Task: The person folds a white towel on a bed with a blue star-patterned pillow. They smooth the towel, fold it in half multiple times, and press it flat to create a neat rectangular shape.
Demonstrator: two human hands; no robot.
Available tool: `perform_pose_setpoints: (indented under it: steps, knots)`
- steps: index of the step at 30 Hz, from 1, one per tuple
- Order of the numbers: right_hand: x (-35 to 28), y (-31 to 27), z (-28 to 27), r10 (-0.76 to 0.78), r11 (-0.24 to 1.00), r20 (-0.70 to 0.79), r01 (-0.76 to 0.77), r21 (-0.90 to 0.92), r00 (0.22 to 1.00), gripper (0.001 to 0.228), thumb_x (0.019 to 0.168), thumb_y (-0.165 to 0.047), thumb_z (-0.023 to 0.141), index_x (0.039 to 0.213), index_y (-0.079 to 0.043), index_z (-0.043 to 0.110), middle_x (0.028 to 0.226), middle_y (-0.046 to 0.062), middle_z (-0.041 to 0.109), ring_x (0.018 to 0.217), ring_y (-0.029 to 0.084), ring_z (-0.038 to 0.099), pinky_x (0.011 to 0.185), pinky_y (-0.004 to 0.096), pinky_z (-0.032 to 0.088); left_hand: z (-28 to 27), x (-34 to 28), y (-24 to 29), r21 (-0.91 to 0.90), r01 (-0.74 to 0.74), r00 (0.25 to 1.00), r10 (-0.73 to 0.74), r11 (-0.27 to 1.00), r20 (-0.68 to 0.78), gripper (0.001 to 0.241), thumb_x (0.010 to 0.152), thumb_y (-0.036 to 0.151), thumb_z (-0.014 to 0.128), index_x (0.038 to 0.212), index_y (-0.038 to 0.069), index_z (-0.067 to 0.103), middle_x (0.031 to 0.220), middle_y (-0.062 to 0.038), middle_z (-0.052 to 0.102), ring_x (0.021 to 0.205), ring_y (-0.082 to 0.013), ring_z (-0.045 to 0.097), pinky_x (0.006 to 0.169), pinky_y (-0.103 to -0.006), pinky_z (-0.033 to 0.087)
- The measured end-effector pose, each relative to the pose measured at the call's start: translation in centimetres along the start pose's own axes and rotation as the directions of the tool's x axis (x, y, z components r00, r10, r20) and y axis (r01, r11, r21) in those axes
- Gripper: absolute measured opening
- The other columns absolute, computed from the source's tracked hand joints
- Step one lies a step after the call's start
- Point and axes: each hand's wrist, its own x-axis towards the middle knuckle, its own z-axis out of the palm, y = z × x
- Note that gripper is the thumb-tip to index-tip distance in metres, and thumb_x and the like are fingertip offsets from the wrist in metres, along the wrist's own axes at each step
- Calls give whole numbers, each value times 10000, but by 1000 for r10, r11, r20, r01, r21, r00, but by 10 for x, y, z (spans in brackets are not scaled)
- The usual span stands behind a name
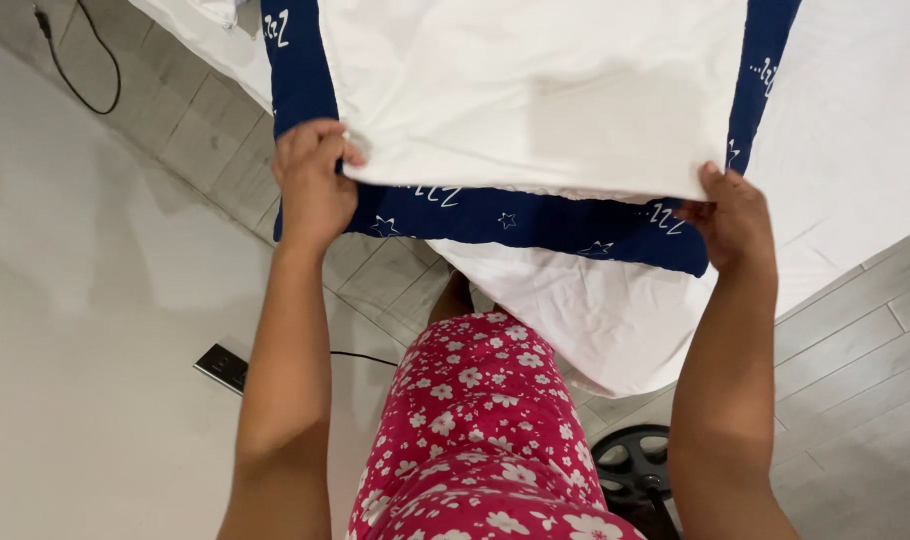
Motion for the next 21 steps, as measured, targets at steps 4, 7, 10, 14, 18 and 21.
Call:
perform_pose_setpoints:
  steps: [4, 7, 10, 14, 18, 21]
  knots:
    - [5, 24, 4, 81, 997, 55, -81, 0, 995, 317, 1039, -288, 634, 1223, -29, 638, 1095, 85, 720, 903, 204, 679, 802, 336, 576, 57, -28, -43, -496, 420, 858, -510, 760, -55, 240, 831, -60, 605, 982, 116, 669, 1231, -63, 665, 1145, -259, 653, 984, -391, 529]
    - [3, 28, 14, 39, 995, 44, -43, 88, 998, 317, 1012, -260, 627, 1272, -82, 593, 1160, 67, 707, 998, 192, 695, 845, 348, 594, 67, -15, -19, -786, 548, 651, -736, 286, 186, 239, 917, 47, 636, 1146, 111, 610, 1253, -96, 661, 1140, -220, 660, 946, -356, 566]
    - [13, 38, 9, 8, 930, 159, -66, 362, 987, 357, 980, -257, 642, 1301, -113, 585, 1202, 68, 710, 1049, 203, 705, 863, 363, 590, 59, 2, 7, -847, 532, 625, -679, 7, 386, 393, 931, 126, 715, 1291, 84, 563, 1292, -140, 672, 1160, -227, 667, 961, -355, 566]
    - [44, 65, -15, -58, 782, 295, -141, 608, 954, 415, 1074, -220, 768, 1368, -26, 548, 1274, 131, 667, 958, 227, 605, 915, 389, 552, 29, 24, 29, -846, 528, 711, -507, -72, 487, 520, 894, 155, 779, 1349, 3, 580, 1277, -193, 705, 1131, -268, 713, 956, -401, 603]
    - [8, 15, 5, -39, 878, 296, -109, 466, 954, 516, 983, -198, 741, 1406, 27, 549, 1294, 130, 681, 1132, 258, 711, 1012, 427, 612, 20, 27, 24, -888, 456, 807, -446, 54, 387, 523, 909, 142, 796, 1358, -8, 573, 1272, -181, 710, 1123, -244, 712, 965, -383, 600]
    - [-8, -3, 9, -138, 931, 202, 58, 360, 970, 537, 894, -153, 744, 1373, 4, 559, 1258, 127, 727, 1123, 243, 751, 953, 386, 658, 11, 29, 28, -832, 489, 783, -553, 263, 286, 441, 946, 202, 775, 1305, -4, 623, 1197, -159, 744, 1025, -209, 725, 904, -350, 600]
